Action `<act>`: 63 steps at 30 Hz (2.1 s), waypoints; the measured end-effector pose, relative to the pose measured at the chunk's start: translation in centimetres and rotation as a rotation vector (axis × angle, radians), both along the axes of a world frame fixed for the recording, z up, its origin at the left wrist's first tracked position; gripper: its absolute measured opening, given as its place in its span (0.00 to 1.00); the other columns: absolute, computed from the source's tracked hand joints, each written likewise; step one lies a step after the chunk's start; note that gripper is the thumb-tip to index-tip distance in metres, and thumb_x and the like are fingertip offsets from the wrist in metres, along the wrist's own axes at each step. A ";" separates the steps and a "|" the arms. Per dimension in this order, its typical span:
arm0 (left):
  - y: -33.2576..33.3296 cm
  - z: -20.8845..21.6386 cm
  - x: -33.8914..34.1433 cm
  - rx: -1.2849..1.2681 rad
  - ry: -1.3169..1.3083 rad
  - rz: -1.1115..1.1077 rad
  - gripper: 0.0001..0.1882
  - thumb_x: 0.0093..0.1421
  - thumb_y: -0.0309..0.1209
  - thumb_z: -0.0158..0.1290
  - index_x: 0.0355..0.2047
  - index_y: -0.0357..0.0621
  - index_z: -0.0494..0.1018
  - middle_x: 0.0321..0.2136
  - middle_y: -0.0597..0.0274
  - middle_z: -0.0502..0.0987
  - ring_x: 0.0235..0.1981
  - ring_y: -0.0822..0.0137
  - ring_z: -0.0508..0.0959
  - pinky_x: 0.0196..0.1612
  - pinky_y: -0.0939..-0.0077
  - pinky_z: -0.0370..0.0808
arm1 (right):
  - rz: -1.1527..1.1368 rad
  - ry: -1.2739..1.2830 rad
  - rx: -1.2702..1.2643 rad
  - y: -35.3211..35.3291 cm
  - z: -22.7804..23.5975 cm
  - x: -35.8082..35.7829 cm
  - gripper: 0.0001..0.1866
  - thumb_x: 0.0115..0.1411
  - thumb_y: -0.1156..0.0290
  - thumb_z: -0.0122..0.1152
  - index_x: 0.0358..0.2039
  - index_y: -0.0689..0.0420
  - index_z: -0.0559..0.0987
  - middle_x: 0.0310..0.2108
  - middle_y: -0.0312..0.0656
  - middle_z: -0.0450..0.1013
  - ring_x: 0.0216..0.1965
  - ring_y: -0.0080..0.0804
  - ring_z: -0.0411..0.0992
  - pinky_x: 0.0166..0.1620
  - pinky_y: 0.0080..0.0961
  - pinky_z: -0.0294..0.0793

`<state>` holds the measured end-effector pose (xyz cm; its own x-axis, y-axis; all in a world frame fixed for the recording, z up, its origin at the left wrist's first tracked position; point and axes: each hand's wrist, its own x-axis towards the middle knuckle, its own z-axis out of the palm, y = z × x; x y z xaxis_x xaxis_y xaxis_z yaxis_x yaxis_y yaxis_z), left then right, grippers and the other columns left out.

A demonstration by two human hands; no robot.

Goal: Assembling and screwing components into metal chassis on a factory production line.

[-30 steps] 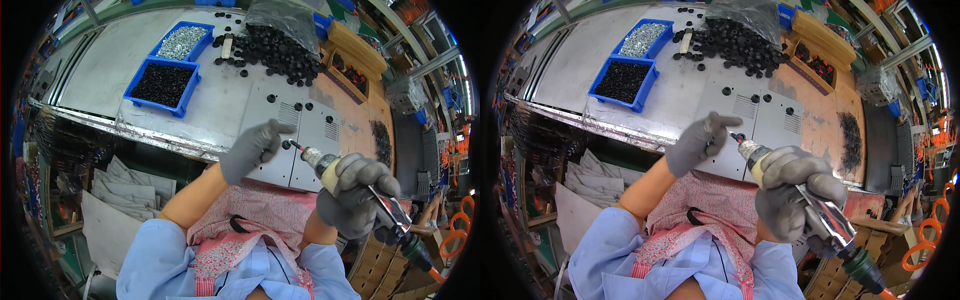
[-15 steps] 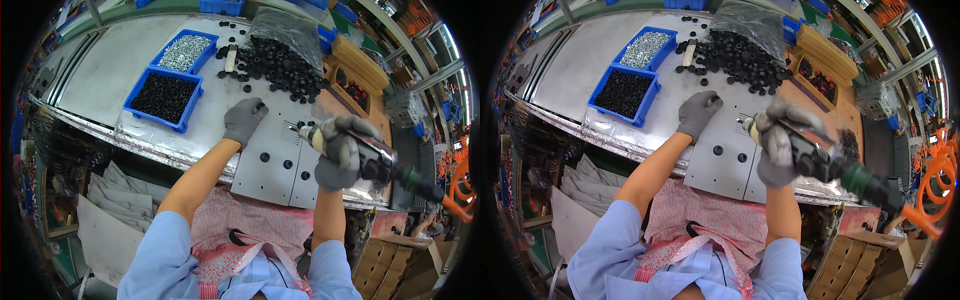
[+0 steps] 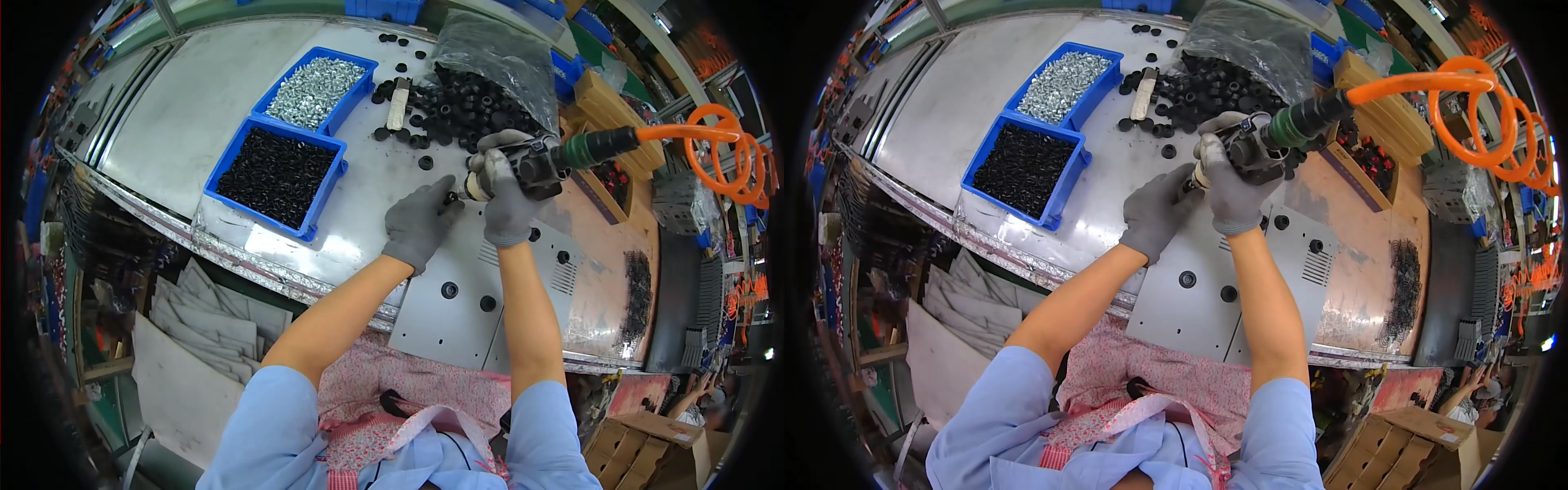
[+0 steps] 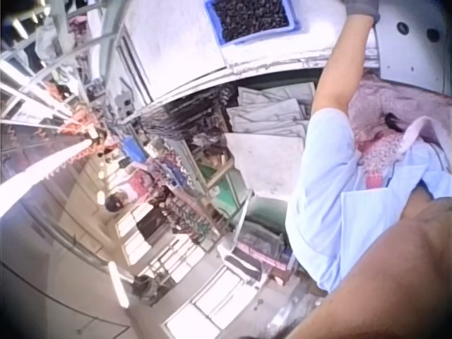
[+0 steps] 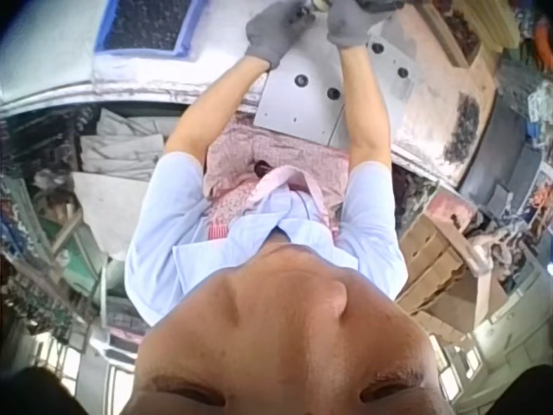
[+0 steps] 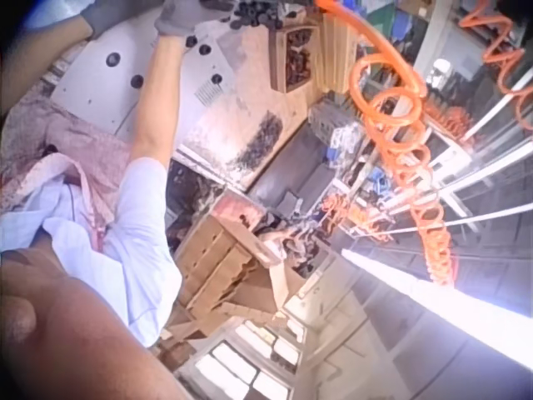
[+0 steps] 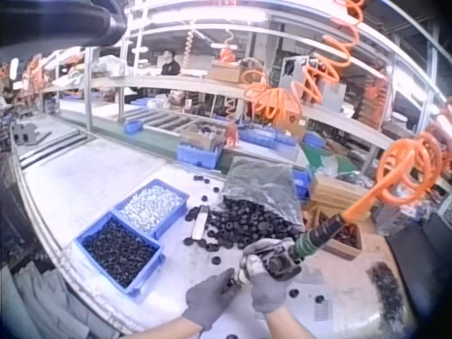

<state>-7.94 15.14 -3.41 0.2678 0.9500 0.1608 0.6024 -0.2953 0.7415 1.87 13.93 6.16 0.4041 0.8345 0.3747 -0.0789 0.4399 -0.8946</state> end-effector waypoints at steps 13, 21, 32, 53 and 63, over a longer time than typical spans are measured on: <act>0.4 0.1 0.8 0.036 -0.033 -0.044 0.14 0.54 0.42 0.54 0.38 0.51 0.75 0.31 0.61 0.78 0.34 0.60 0.79 0.37 0.66 0.73 | 0.007 0.098 -0.075 0.9 -0.1 0.9 0.08 0.52 0.82 0.57 0.33 0.60 0.73 0.24 0.37 0.72 0.22 0.20 0.70 0.22 0.14 0.67; 0.7 -0.7 0.7 -0.024 -0.169 -0.055 0.16 0.56 0.42 0.55 0.40 0.48 0.75 0.32 0.61 0.78 0.32 0.66 0.78 0.37 0.69 0.74 | 0.018 0.179 0.051 -7.9 4.5 -0.5 0.11 0.53 0.85 0.50 0.38 0.61 0.70 0.33 0.43 0.72 0.30 0.25 0.72 0.32 0.19 0.73; -6.3 3.9 -1.6 -1.387 -1.491 -0.334 0.20 0.67 0.36 0.40 0.50 0.30 0.60 0.40 0.48 0.71 0.38 0.58 0.77 0.39 0.72 0.80 | -0.061 -0.144 0.389 -21.5 7.4 -0.6 0.21 0.51 0.65 0.55 0.46 0.55 0.68 0.34 0.43 0.68 0.28 0.30 0.68 0.33 0.31 0.69; -14.0 6.2 -1.7 -1.277 -1.138 -0.847 0.18 0.59 0.49 0.51 0.32 0.47 0.69 0.18 0.72 0.68 0.11 0.83 0.60 0.10 0.90 0.51 | -0.072 -0.173 0.499 -23.8 7.2 -0.2 0.27 0.54 0.55 0.65 0.43 0.58 0.63 0.33 0.48 0.70 0.27 0.34 0.73 0.29 0.31 0.76; -11.9 7.3 -1.5 -0.997 -0.768 -0.845 0.25 0.53 0.57 0.53 0.30 0.45 0.75 0.16 0.73 0.68 0.12 0.82 0.61 0.13 0.88 0.56 | -0.101 -0.223 0.510 -23.1 7.7 -0.1 0.25 0.56 0.54 0.62 0.40 0.58 0.62 0.30 0.49 0.69 0.22 0.33 0.70 0.27 0.34 0.75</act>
